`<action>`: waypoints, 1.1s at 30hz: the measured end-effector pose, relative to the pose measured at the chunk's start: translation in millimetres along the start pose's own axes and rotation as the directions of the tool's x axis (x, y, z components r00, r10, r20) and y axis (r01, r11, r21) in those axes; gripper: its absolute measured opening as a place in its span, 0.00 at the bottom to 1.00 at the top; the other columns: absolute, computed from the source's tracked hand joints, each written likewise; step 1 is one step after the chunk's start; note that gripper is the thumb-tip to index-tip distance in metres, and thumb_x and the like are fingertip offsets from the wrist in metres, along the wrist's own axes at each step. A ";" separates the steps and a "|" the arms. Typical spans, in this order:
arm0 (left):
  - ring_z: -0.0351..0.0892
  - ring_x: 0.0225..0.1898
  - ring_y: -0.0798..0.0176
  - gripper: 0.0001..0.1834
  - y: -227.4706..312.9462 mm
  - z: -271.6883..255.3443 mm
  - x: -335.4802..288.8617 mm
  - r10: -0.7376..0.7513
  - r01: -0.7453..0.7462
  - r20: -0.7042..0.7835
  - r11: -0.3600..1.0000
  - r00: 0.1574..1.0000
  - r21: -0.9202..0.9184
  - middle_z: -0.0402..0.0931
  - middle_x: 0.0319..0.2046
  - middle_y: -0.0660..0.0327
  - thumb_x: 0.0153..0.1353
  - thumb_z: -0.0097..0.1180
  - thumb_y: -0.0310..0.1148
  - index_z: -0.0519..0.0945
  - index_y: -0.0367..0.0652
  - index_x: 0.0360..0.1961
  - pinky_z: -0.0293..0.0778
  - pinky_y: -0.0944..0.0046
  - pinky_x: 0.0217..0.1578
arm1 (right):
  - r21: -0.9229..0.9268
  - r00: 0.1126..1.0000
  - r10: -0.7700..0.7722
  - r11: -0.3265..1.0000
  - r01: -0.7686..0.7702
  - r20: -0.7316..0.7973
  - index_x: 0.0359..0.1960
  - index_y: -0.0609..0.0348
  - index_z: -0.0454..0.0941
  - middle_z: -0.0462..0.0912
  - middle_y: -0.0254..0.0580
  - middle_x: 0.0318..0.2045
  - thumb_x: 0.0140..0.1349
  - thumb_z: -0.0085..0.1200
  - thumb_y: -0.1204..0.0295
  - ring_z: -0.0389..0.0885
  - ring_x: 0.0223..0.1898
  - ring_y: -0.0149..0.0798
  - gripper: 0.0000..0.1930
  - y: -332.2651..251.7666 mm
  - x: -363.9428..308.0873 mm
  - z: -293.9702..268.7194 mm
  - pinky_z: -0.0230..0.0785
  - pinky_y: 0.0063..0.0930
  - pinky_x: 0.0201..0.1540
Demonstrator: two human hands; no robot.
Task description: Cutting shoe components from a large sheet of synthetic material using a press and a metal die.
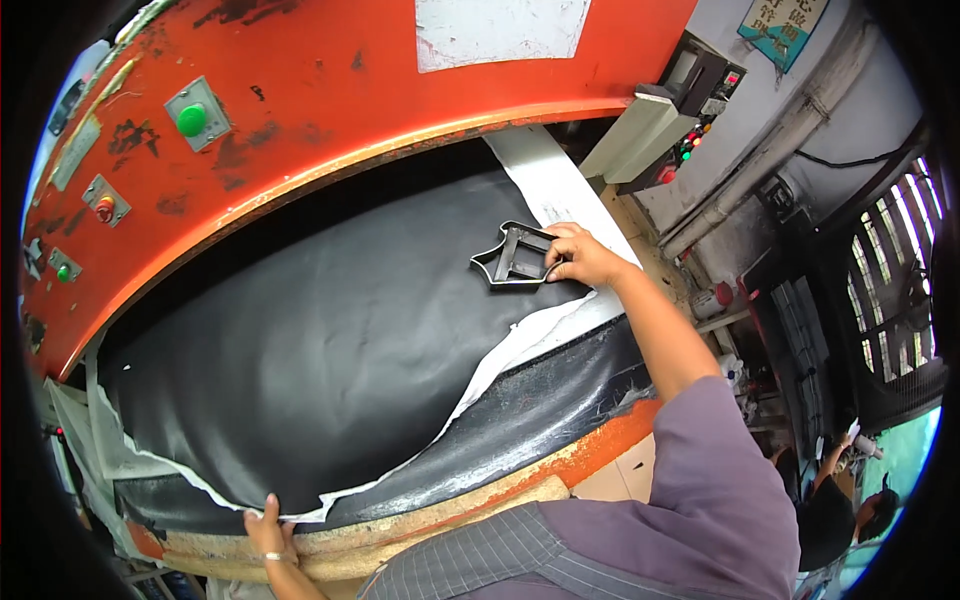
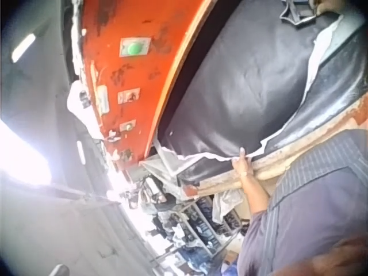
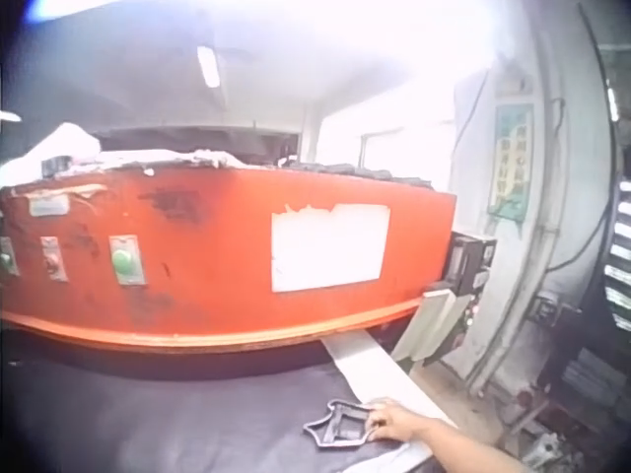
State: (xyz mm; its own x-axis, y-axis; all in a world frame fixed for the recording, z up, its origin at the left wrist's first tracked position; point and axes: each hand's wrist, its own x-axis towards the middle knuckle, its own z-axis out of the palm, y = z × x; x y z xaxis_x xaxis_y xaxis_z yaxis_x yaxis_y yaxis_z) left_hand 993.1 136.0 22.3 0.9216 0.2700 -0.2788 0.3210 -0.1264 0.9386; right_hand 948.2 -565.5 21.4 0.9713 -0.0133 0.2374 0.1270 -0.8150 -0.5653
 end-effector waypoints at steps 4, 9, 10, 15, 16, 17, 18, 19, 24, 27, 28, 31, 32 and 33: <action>0.65 0.60 0.44 0.37 41.6 13.9 22.1 0.624 -0.334 -0.206 0.634 0.754 0.698 0.64 0.58 0.40 0.59 0.62 0.40 0.61 0.26 0.61 0.58 0.54 0.62 | -0.009 0.915 0.227 0.970 -0.244 -0.334 0.67 0.55 0.58 0.73 0.49 0.58 0.44 0.71 0.60 0.67 0.61 0.50 0.47 -24.3 -34.9 23.7 0.55 0.40 0.64; 0.57 0.66 0.45 0.38 145.0 140.2 7.6 0.967 -0.506 0.024 0.110 0.252 0.855 0.59 0.65 0.48 0.58 0.60 0.45 0.62 0.40 0.66 0.51 0.50 0.65 | 0.001 0.811 0.263 0.951 -0.308 -0.522 0.66 0.61 0.59 0.78 0.47 0.53 0.51 0.66 0.62 0.71 0.58 0.52 0.41 -39.9 -57.7 48.2 0.57 0.43 0.61; 0.60 0.64 0.45 0.35 157.8 151.7 8.0 0.967 -0.663 0.122 0.059 0.224 0.746 0.62 0.63 0.48 0.58 0.60 0.43 0.64 0.40 0.64 0.51 0.50 0.64 | -0.051 0.827 0.230 0.954 -0.296 -0.512 0.64 0.61 0.62 0.77 0.49 0.54 0.53 0.64 0.63 0.70 0.59 0.51 0.37 -40.6 -62.3 51.6 0.55 0.43 0.62; 0.66 0.60 0.41 0.35 164.5 253.6 -48.1 0.419 -0.899 0.795 0.222 0.438 0.378 0.70 0.56 0.43 0.55 0.62 0.42 0.66 0.36 0.61 0.52 0.49 0.66 | -0.323 0.869 0.207 0.869 -0.375 -0.450 0.62 0.61 0.65 0.76 0.53 0.55 0.60 0.56 0.60 0.69 0.61 0.49 0.30 -55.4 -79.7 49.2 0.51 0.45 0.65; 0.64 0.62 0.42 0.37 157.6 280.7 -51.2 0.299 -0.893 0.857 0.307 0.419 0.330 0.69 0.58 0.42 0.57 0.60 0.42 0.63 0.35 0.63 0.50 0.50 0.67 | -0.137 0.863 0.288 0.918 -0.372 -0.415 0.62 0.63 0.64 0.75 0.53 0.55 0.59 0.57 0.60 0.69 0.61 0.49 0.32 -54.1 -81.2 43.0 0.51 0.45 0.65; 0.62 0.64 0.43 0.40 145.9 307.6 -51.6 0.272 -0.899 0.894 0.360 0.355 0.248 0.67 0.59 0.41 0.59 0.58 0.41 0.57 0.34 0.67 0.48 0.50 0.68 | 0.054 0.859 0.361 0.929 -0.367 -0.364 0.63 0.64 0.63 0.75 0.53 0.56 0.58 0.59 0.60 0.69 0.61 0.49 0.34 -54.2 -84.4 39.2 0.51 0.44 0.65; 0.60 0.66 0.45 0.43 138.0 333.7 -52.6 0.236 -0.866 0.901 0.440 0.365 0.236 0.65 0.61 0.41 0.59 0.56 0.40 0.49 0.33 0.69 0.46 0.51 0.69 | 0.215 0.826 0.378 0.924 -0.315 -0.417 0.64 0.66 0.60 0.75 0.52 0.57 0.54 0.63 0.57 0.69 0.61 0.50 0.40 -41.6 -80.6 40.6 0.51 0.43 0.64; 0.58 0.67 0.46 0.45 123.7 354.8 -45.7 0.289 -0.848 0.872 0.478 0.396 0.227 0.63 0.63 0.42 0.59 0.55 0.38 0.45 0.32 0.70 0.45 0.51 0.69 | 0.232 0.833 0.374 0.925 -0.302 -0.407 0.64 0.66 0.60 0.75 0.52 0.57 0.54 0.63 0.57 0.69 0.61 0.50 0.40 -43.0 -70.5 37.6 0.51 0.43 0.64; 0.58 0.68 0.50 0.42 96.8 417.7 -55.9 0.520 -0.916 0.762 0.313 0.387 0.252 0.64 0.63 0.48 0.58 0.55 0.34 0.49 0.34 0.69 0.44 0.50 0.69 | 0.015 0.848 0.305 0.943 -0.332 -0.433 0.64 0.64 0.61 0.75 0.51 0.57 0.49 0.66 0.55 0.70 0.60 0.48 0.44 -42.3 -29.7 33.1 0.50 0.40 0.64; 0.58 0.68 0.52 0.38 93.0 418.7 -62.0 0.481 -0.937 0.807 0.245 0.342 0.251 0.67 0.62 0.50 0.58 0.56 0.34 0.57 0.37 0.67 0.44 0.49 0.69 | -0.032 0.855 0.275 0.947 -0.321 -0.439 0.62 0.58 0.67 0.75 0.49 0.56 0.48 0.67 0.56 0.70 0.59 0.45 0.39 -30.4 -28.2 31.3 0.48 0.37 0.63; 0.59 0.67 0.52 0.36 92.2 412.1 -62.8 0.484 -0.938 0.814 0.281 0.320 0.202 0.68 0.61 0.51 0.57 0.56 0.33 0.60 0.38 0.66 0.45 0.49 0.68 | -0.017 0.867 0.242 0.961 -0.277 -0.435 0.60 0.58 0.69 0.75 0.48 0.55 0.48 0.67 0.58 0.70 0.58 0.44 0.37 -24.6 -29.5 28.5 0.49 0.38 0.63; 0.60 0.67 0.52 0.34 87.2 396.4 -77.3 0.491 -0.940 0.819 0.304 0.296 0.157 0.70 0.59 0.51 0.56 0.57 0.33 0.64 0.39 0.64 0.46 0.49 0.68 | 0.033 0.887 0.214 0.975 -0.220 -0.410 0.57 0.58 0.73 0.77 0.47 0.53 0.47 0.68 0.60 0.71 0.57 0.42 0.34 -26.1 -33.7 20.2 0.49 0.38 0.62; 0.60 0.67 0.52 0.34 86.8 392.7 -80.9 0.504 -0.946 0.812 0.276 0.294 0.171 0.70 0.59 0.51 0.55 0.57 0.33 0.64 0.38 0.64 0.46 0.49 0.68 | 0.051 0.895 0.198 0.980 -0.194 -0.401 0.57 0.58 0.73 0.77 0.46 0.53 0.47 0.67 0.60 0.71 0.57 0.42 0.34 -25.1 -32.9 19.4 0.50 0.39 0.61; 0.61 0.67 0.52 0.34 86.4 390.5 -84.0 0.518 -0.951 0.805 0.249 0.291 0.184 0.70 0.59 0.51 0.55 0.58 0.33 0.64 0.38 0.64 0.47 0.49 0.68 | 0.067 0.902 0.182 0.983 -0.169 -0.392 0.57 0.58 0.73 0.78 0.46 0.53 0.48 0.67 0.60 0.71 0.57 0.42 0.33 -25.4 -33.0 19.0 0.50 0.39 0.61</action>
State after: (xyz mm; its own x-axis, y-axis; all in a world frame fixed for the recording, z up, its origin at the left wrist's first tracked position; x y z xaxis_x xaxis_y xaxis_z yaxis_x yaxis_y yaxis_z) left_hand 1028.6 -270.3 47.5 0.6097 -0.7550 0.2414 -0.7566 -0.4636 0.4611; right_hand 916.7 -533.4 12.9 0.8200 -0.3873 0.4214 -0.0257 -0.7605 -0.6489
